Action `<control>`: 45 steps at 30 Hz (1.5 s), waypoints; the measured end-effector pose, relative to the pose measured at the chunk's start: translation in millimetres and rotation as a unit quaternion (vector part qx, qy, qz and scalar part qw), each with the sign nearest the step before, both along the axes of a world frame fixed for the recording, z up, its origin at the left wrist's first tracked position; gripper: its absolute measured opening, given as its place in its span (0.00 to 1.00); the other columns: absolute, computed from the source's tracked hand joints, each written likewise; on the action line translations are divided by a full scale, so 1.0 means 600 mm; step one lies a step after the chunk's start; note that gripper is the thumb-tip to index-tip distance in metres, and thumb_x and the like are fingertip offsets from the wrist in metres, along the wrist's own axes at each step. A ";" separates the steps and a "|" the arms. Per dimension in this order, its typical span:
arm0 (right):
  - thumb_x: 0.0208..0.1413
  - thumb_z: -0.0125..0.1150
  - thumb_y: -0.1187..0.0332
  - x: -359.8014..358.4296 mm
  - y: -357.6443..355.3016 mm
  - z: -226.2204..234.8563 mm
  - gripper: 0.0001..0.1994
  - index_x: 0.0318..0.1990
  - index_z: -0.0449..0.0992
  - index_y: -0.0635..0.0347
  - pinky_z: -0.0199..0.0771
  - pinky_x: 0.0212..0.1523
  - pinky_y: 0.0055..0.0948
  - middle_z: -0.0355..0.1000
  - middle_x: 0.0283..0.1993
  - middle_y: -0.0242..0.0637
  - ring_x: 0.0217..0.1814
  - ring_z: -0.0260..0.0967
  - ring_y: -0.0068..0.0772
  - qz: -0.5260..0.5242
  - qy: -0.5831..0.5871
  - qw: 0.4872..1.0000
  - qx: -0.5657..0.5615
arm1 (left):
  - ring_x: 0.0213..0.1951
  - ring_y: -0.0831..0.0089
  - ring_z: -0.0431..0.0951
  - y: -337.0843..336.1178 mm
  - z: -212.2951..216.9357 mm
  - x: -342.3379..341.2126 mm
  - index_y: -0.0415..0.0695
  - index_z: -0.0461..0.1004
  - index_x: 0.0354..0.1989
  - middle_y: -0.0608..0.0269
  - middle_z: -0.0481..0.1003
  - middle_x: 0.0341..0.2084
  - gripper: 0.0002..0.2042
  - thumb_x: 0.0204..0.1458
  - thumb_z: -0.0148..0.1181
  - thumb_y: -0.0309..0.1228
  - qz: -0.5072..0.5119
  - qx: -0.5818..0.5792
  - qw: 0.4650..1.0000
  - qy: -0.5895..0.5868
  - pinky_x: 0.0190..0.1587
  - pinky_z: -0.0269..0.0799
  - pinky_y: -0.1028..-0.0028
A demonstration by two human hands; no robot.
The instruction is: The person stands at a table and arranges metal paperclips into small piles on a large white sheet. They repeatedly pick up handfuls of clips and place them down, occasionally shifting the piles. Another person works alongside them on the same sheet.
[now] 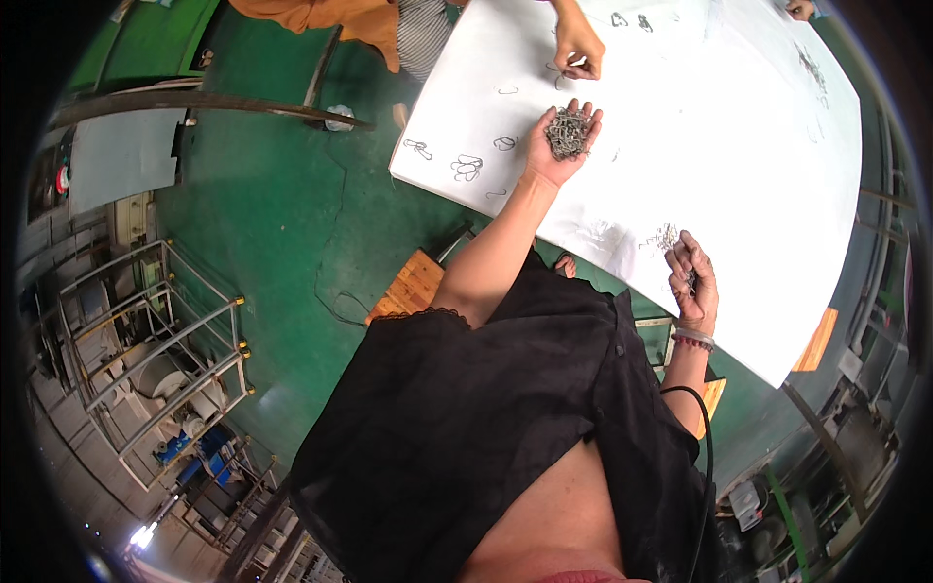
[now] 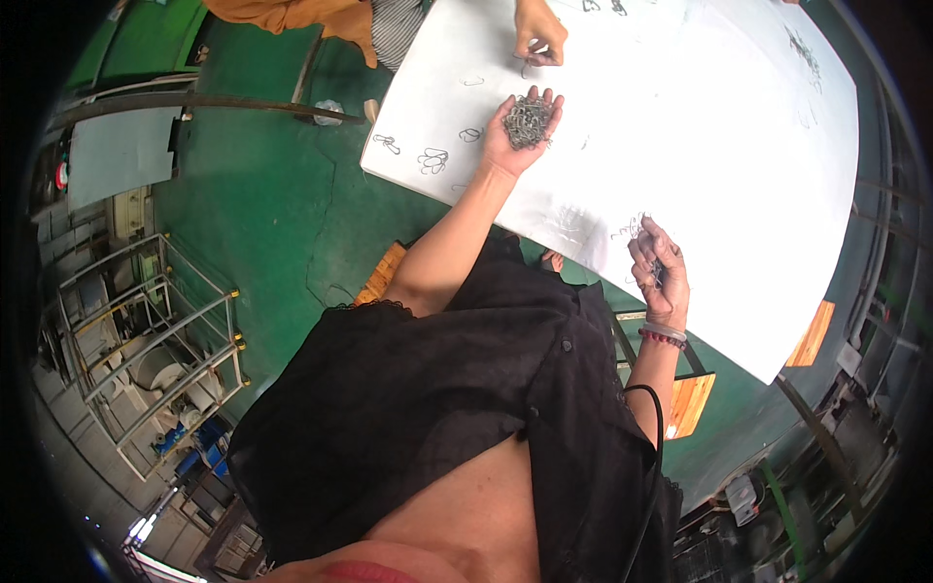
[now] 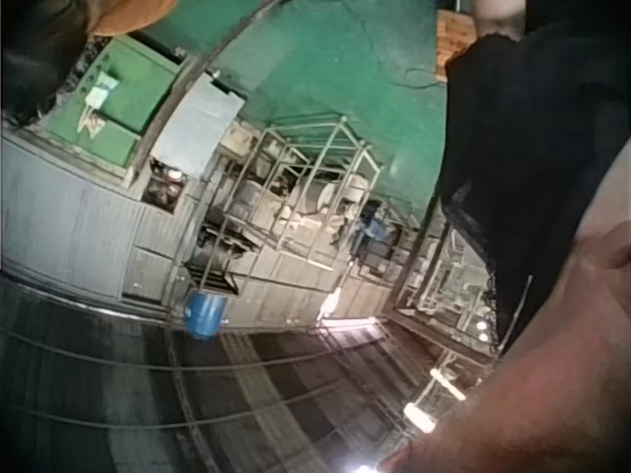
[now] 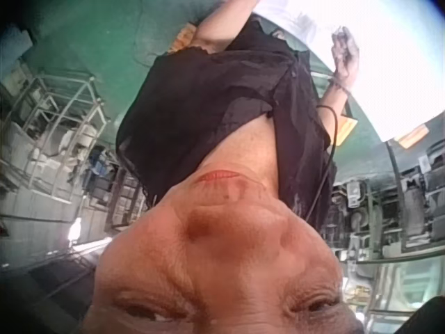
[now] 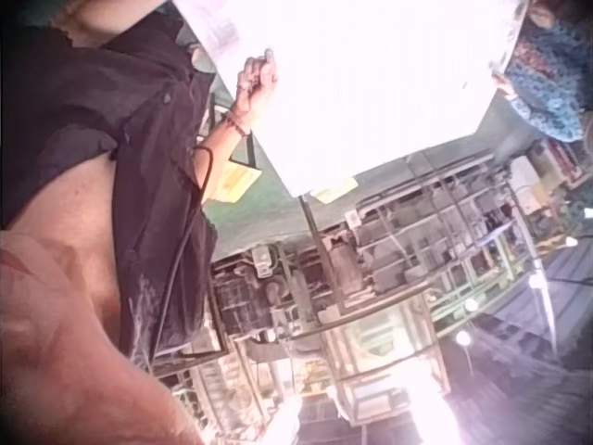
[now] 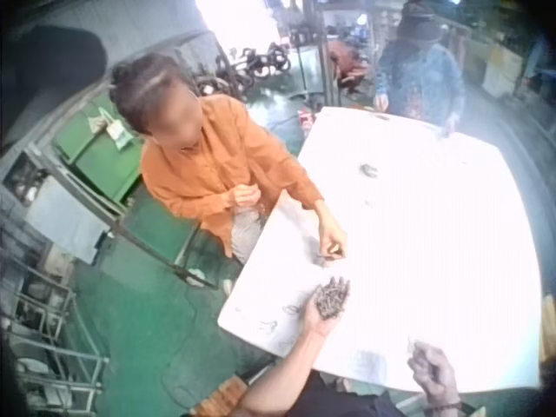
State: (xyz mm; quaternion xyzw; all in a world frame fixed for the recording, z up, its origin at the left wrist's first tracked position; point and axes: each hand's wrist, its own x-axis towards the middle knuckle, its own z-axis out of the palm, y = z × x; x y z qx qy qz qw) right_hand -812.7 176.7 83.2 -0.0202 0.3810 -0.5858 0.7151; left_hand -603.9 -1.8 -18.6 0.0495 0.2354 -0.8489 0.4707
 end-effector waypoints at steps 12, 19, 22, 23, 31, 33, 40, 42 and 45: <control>0.47 0.60 0.70 0.000 -0.001 0.003 0.21 0.46 0.63 0.73 0.45 0.09 0.08 0.53 0.22 0.29 0.21 0.48 0.16 -0.008 0.000 1.000 -0.002 | 0.52 0.54 0.63 -0.002 -0.008 -0.008 0.36 0.66 0.41 0.50 0.68 0.42 0.15 0.54 0.39 0.35 0.012 0.001 1.000 0.014 0.55 0.59 0.60; 0.47 0.60 0.69 0.004 -0.003 0.011 0.19 0.44 0.66 0.72 0.45 0.09 0.08 0.53 0.22 0.28 0.21 0.49 0.16 0.000 0.001 1.000 -0.017 | 0.50 0.55 0.65 -0.002 -0.003 -0.011 0.37 0.68 0.38 0.50 0.69 0.40 0.14 0.52 0.43 0.35 0.004 0.014 1.000 -0.011 0.53 0.63 0.63; 0.47 0.60 0.69 0.003 -0.005 0.011 0.19 0.44 0.65 0.72 0.44 0.09 0.08 0.52 0.22 0.28 0.21 0.48 0.16 0.007 -0.004 1.000 -0.027 | 0.49 0.55 0.65 0.001 -0.006 -0.015 0.37 0.68 0.38 0.51 0.69 0.40 0.13 0.52 0.44 0.34 -0.001 0.005 1.000 0.000 0.53 0.62 0.63; 0.47 0.60 0.69 0.001 -0.005 0.010 0.19 0.44 0.65 0.72 0.44 0.09 0.08 0.52 0.22 0.28 0.21 0.48 0.16 0.006 -0.004 1.000 -0.026 | 0.50 0.55 0.64 0.001 -0.008 -0.017 0.37 0.67 0.39 0.51 0.69 0.40 0.13 0.53 0.42 0.34 -0.002 0.006 1.000 0.008 0.54 0.62 0.62; 0.47 0.59 0.70 0.004 0.003 0.004 0.20 0.46 0.63 0.72 0.45 0.10 0.08 0.52 0.22 0.29 0.21 0.48 0.17 -0.002 -0.013 1.000 -0.019 | 0.48 0.56 0.66 0.003 -0.019 -0.020 0.38 0.68 0.37 0.52 0.70 0.38 0.12 0.52 0.43 0.34 0.004 0.015 1.000 -0.002 0.52 0.63 0.64; 0.48 0.58 0.71 0.004 0.008 0.002 0.18 0.45 0.63 0.71 0.46 0.10 0.09 0.52 0.23 0.29 0.22 0.48 0.18 -0.015 -0.022 1.000 -0.010 | 0.47 0.56 0.67 0.008 -0.027 -0.028 0.39 0.68 0.36 0.52 0.70 0.37 0.13 0.50 0.46 0.35 0.002 0.019 1.000 0.009 0.50 0.65 0.64; 0.51 0.51 0.76 0.005 0.014 -0.009 0.16 0.48 0.59 0.70 0.48 0.12 0.11 0.50 0.25 0.30 0.23 0.46 0.18 -0.016 -0.079 0.997 -0.006 | 0.49 0.54 0.65 0.012 -0.050 -0.033 0.37 0.67 0.36 0.48 0.68 0.39 0.13 0.51 0.43 0.34 0.016 0.007 0.998 0.068 0.54 0.62 0.60; 0.52 0.50 0.76 0.005 0.013 -0.008 0.16 0.48 0.59 0.70 0.48 0.12 0.11 0.50 0.25 0.31 0.23 0.46 0.18 -0.008 -0.079 0.997 -0.016 | 0.49 0.54 0.65 0.010 -0.054 -0.036 0.36 0.67 0.36 0.48 0.68 0.39 0.13 0.51 0.42 0.34 0.022 -0.014 0.996 0.087 0.53 0.63 0.60; 0.52 0.50 0.76 0.013 0.010 -0.002 0.15 0.47 0.60 0.70 0.48 0.12 0.12 0.50 0.24 0.31 0.23 0.45 0.18 -0.008 -0.063 0.998 -0.015 | 0.48 0.55 0.66 0.007 -0.048 -0.034 0.36 0.67 0.36 0.49 0.69 0.38 0.13 0.51 0.43 0.35 0.022 0.000 0.996 0.082 0.53 0.63 0.61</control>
